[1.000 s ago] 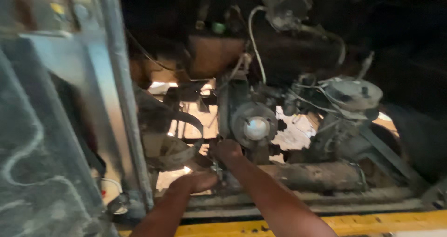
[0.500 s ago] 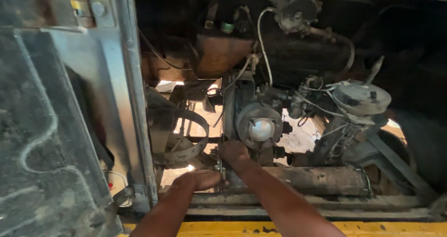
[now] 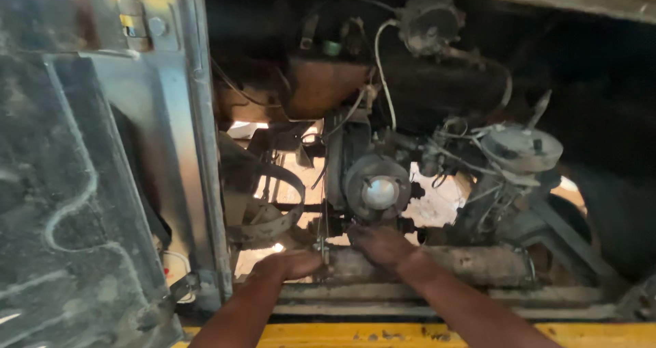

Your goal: The person works on a vehicle engine, using a wrench to tighten a bolt on a central component. The hands remain in the frame, manipulating the tool and the engine part throughout the clip.

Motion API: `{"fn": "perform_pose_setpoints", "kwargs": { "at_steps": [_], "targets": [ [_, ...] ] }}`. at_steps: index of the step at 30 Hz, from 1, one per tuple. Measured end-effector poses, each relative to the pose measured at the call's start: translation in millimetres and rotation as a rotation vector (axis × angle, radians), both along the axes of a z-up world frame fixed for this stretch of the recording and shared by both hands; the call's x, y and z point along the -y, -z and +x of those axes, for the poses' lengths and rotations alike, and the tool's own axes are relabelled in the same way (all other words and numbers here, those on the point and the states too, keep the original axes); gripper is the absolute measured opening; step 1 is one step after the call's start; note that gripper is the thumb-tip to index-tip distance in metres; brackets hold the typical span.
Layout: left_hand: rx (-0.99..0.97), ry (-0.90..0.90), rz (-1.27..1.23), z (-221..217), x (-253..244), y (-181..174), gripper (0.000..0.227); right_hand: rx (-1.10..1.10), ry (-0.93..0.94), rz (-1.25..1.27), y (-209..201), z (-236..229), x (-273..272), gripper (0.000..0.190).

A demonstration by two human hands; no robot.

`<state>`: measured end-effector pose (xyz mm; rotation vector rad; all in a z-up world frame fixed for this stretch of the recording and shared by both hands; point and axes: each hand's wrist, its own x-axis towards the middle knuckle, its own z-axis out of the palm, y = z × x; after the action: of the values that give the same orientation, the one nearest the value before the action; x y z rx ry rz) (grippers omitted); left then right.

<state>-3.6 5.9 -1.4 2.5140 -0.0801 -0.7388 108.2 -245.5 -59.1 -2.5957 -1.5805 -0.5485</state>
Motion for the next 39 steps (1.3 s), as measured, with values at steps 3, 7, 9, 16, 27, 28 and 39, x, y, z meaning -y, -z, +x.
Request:
{"fn": "perform_pose_setpoints", "kwargs": {
  "at_steps": [3,7,9,16,27,28,39],
  "targets": [
    [-0.031,-0.049,-0.001,1,4,-4,0.066,-0.028,0.017,-0.024,-4,-4,-7,0.032],
    [-0.026,-0.026,-0.006,-4,4,-11,0.062,-0.017,0.049,-0.125,-6,-9,-14,0.035],
    [-0.027,-0.008,-0.018,-2,4,-10,0.061,0.009,0.046,-0.108,-5,-10,-11,0.038],
    [0.013,0.083,-0.011,18,1,15,0.059,-0.081,0.036,-0.014,-37,-45,-25,0.05],
    [0.009,-0.058,0.021,9,-3,8,0.072,-0.086,0.295,-0.181,-46,-2,-130,0.044],
    [0.025,-0.058,0.015,7,-2,4,0.072,-0.112,0.317,-0.202,-47,1,-133,0.045],
    [-0.033,-0.128,0.078,-3,3,-12,0.095,-0.116,0.307,-0.278,-50,4,-129,0.05]
  ]
}}
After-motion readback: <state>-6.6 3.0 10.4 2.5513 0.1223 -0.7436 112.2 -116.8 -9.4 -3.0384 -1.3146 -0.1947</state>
